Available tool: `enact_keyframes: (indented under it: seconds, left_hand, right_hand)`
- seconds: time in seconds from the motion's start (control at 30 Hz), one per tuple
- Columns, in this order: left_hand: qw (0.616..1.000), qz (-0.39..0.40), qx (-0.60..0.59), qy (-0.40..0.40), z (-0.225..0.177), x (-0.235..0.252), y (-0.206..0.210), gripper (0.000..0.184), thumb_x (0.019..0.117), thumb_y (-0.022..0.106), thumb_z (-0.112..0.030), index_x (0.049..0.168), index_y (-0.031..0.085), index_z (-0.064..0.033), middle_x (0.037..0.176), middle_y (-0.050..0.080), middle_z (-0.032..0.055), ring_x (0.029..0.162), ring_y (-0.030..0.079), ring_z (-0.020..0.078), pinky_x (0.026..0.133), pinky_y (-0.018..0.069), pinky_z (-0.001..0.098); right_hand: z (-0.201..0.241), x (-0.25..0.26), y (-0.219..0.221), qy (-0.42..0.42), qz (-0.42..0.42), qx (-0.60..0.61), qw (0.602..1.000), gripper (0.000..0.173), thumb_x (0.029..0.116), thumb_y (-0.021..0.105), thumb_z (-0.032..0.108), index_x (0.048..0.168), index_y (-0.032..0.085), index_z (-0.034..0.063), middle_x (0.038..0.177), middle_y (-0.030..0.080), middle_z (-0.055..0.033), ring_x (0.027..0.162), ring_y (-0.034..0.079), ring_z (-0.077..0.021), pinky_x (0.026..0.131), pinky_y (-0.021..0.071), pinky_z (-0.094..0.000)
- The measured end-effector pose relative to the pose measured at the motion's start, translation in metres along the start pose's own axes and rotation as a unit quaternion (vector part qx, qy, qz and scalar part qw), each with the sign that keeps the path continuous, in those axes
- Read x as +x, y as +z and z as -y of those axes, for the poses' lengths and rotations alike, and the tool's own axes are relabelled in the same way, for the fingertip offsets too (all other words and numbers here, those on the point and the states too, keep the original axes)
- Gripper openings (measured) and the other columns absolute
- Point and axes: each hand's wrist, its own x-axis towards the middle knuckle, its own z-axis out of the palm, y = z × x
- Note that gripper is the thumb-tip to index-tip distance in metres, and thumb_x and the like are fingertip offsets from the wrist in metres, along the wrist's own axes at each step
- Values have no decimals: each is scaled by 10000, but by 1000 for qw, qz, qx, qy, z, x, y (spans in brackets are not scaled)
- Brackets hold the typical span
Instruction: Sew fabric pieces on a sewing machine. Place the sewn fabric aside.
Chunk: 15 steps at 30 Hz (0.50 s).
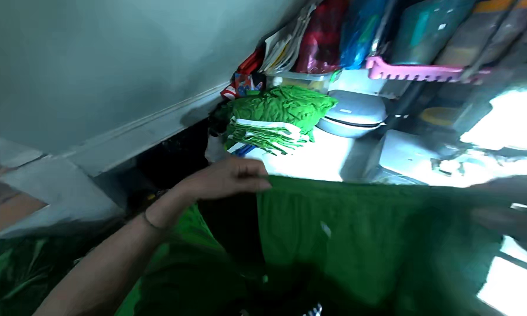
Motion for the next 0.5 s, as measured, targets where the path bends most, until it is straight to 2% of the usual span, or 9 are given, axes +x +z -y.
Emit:
enact_keyframes:
  seconds: [0.03, 0.1, 0.17, 0.2, 0.23, 0.3, 0.37, 0.43, 0.5]
  left_hand:
    - [996, -59, 69, -19, -3, -6, -15, 161, 1007, 636, -150, 1070, 687, -11, 886, 685, 39, 760, 639, 58, 715, 561, 252]
    - [970, -173, 169, -5, -17, -27, -45, 198, 1005, 629, -123, 1166, 651, -9, 960, 700, 56, 820, 655, 68, 770, 568, 276]
    - [947, -238, 215, 29, -40, -62, -70, 338, 1011, 595, -82, 1332, 552, 17, 1078, 694, 54, 909, 661, 33, 827, 568, 229]
    - [940, -250, 230, 43, -52, -84, -79, 361, 1018, 580, -72, 1360, 526, 31, 1115, 689, 49, 946, 665, 26, 855, 571, 217]
    - [932, -256, 252, 47, -64, -106, -83, 331, 1019, 578, -70, 1335, 547, 25, 1129, 690, 25, 965, 666, 13, 869, 573, 202]
    - [925, -243, 291, 32, -83, -154, -78, 216, 995, 605, -87, 1201, 645, -37, 1058, 694, -54, 917, 642, -28, 827, 560, 165]
    - [948, -178, 264, -12, -93, -200, -62, 185, 974, 644, -192, 1129, 719, -127, 1026, 713, -93, 897, 639, -27, 796, 548, 168]
    - [987, -93, 122, -54, -90, -231, -40, 214, 961, 685, -283, 1101, 753, -136, 949, 741, -84, 827, 677, -9, 727, 588, 168]
    - [995, -17, -54, -83, -81, -246, -25, 374, 956, 695, -408, 1186, 743, -118, 892, 755, -59, 764, 686, -3, 701, 587, 155]
  right_hand:
    - [1, 14, 18, -8, -9, -10, 1000, 168, 886, 662, 31, 1017, 663, -75, 835, 686, -14, 704, 612, 20, 660, 522, -166]
    - [-3, 35, 55, -101, -5, 0, 995, 233, 947, 658, 206, 1146, 660, 84, 971, 690, 92, 807, 623, 74, 719, 537, -117]
    - [12, 46, 87, -161, 19, 21, 987, 341, 996, 624, 257, 1316, 612, 141, 1084, 690, 69, 820, 618, 87, 701, 531, -100]
    - [16, 46, 102, -169, 28, 19, 985, 406, 1006, 609, 255, 1403, 580, 174, 1114, 685, 42, 798, 604, 83, 678, 516, -103]
    - [15, 44, 116, -166, 35, 9, 986, 415, 1018, 608, 267, 1429, 577, 218, 1101, 687, 26, 784, 603, 65, 673, 514, -124]
    - [4, 35, 145, -178, 78, -14, 981, 354, 1049, 584, 249, 1394, 622, 180, 1161, 709, -50, 928, 662, -35, 804, 557, -237]
    - [-8, 23, 176, -207, 138, -16, 968, 310, 1053, 565, 183, 1343, 655, 118, 1193, 718, -127, 999, 716, -187, 841, 600, -396]
    - [-13, 3, 202, -201, 208, -1, 957, 292, 1030, 579, 121, 1303, 679, 88, 1199, 720, -145, 973, 732, -257, 805, 611, -458]
    - [-24, -19, 219, -189, 285, 27, 939, 289, 1039, 588, 170, 1304, 685, 108, 1229, 716, -124, 988, 736, -266, 796, 615, -472]
